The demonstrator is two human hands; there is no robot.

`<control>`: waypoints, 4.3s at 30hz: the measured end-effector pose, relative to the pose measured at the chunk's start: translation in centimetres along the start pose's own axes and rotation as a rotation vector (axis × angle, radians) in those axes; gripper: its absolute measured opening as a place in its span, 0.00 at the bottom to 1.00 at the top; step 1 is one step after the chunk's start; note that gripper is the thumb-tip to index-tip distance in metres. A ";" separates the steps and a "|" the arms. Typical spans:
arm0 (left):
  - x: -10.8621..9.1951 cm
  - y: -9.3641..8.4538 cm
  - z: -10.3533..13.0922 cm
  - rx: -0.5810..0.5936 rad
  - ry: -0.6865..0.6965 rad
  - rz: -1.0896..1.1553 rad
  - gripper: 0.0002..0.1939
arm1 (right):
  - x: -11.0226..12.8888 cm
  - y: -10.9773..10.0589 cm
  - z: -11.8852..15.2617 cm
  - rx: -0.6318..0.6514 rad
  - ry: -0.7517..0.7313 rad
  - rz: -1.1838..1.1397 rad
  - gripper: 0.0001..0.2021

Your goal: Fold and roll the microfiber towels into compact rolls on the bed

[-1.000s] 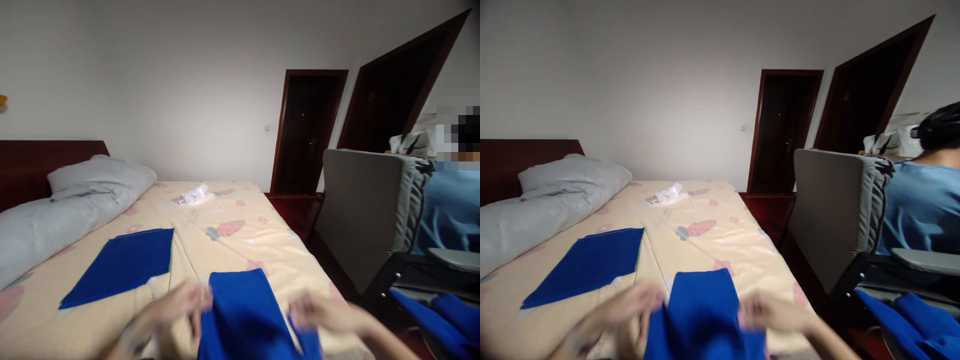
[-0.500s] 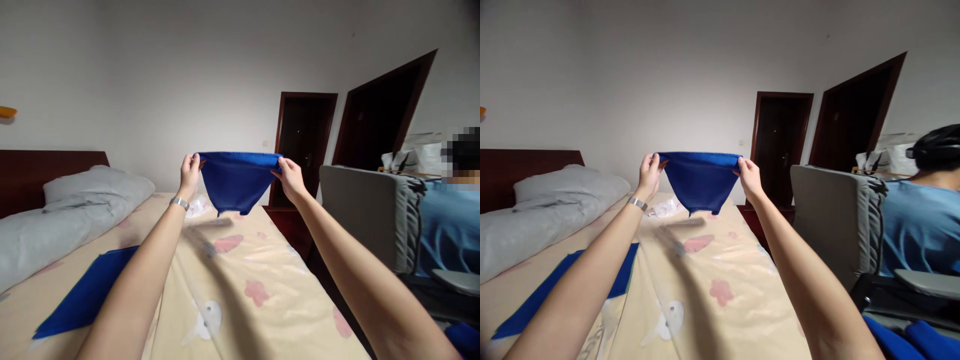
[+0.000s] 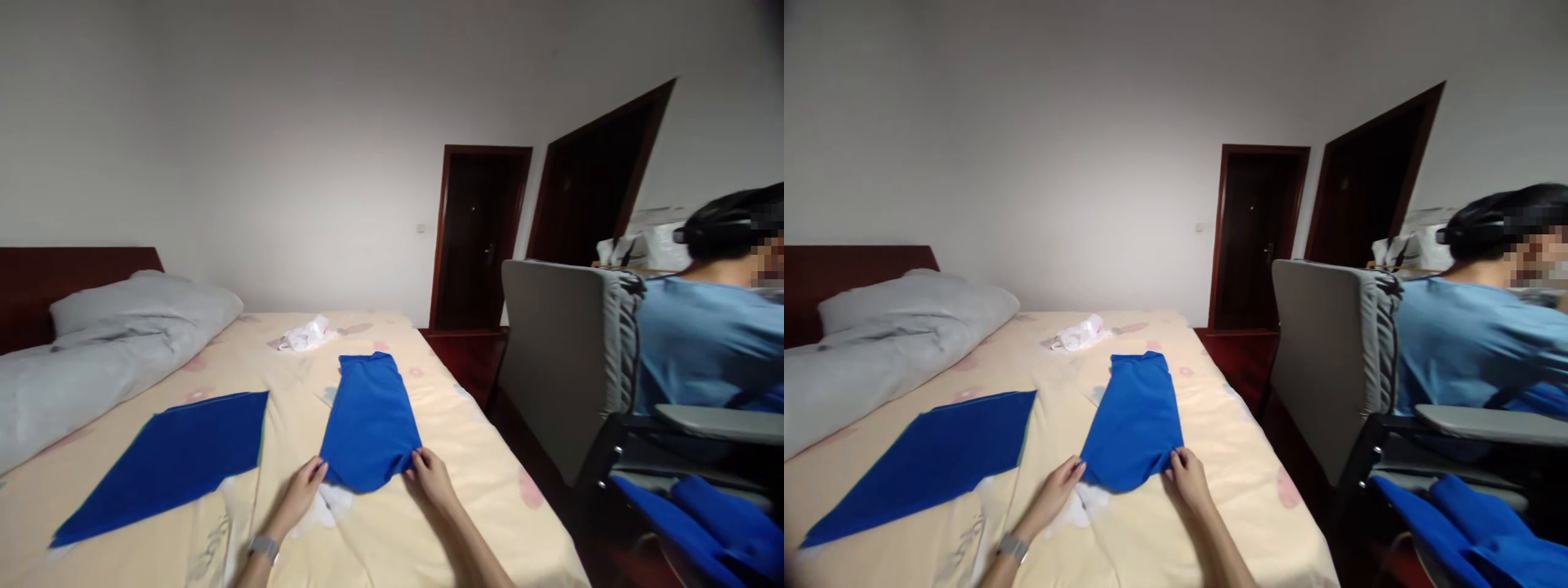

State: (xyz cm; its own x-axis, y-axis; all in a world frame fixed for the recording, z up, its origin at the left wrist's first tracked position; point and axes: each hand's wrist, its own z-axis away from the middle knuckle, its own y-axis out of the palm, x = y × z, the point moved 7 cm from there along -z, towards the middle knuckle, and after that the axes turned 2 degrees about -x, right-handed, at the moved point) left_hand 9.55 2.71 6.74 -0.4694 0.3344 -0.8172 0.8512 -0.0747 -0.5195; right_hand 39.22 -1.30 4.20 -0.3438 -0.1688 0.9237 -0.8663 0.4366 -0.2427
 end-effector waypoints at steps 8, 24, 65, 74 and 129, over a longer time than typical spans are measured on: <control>3.0 -1.8 1.2 0.107 -0.053 0.130 0.24 | -2.6 -1.8 1.5 0.122 0.089 -0.027 0.22; 5.7 0.6 3.6 0.249 -0.194 0.001 0.19 | -3.4 -3.3 4.3 0.400 0.284 0.196 0.22; 5.1 0.9 4.3 0.200 -0.084 -0.339 0.09 | -4.6 -4.5 5.2 0.472 0.249 0.522 0.16; 5.6 0.6 4.2 0.202 -0.107 -0.317 0.09 | -4.8 -4.2 4.9 0.452 0.241 0.521 0.14; 3.7 1.9 3.9 0.087 0.313 -0.514 0.11 | -5.4 -3.4 4.2 0.344 0.124 0.710 0.15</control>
State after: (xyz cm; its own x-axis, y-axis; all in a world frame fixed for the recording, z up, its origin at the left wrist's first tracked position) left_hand 8.53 0.15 1.74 -0.7126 0.6076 -0.3507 0.5053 0.0978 -0.8574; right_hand 42.45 -5.61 -1.19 -0.8300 0.1553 0.5357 -0.5257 0.1030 -0.8444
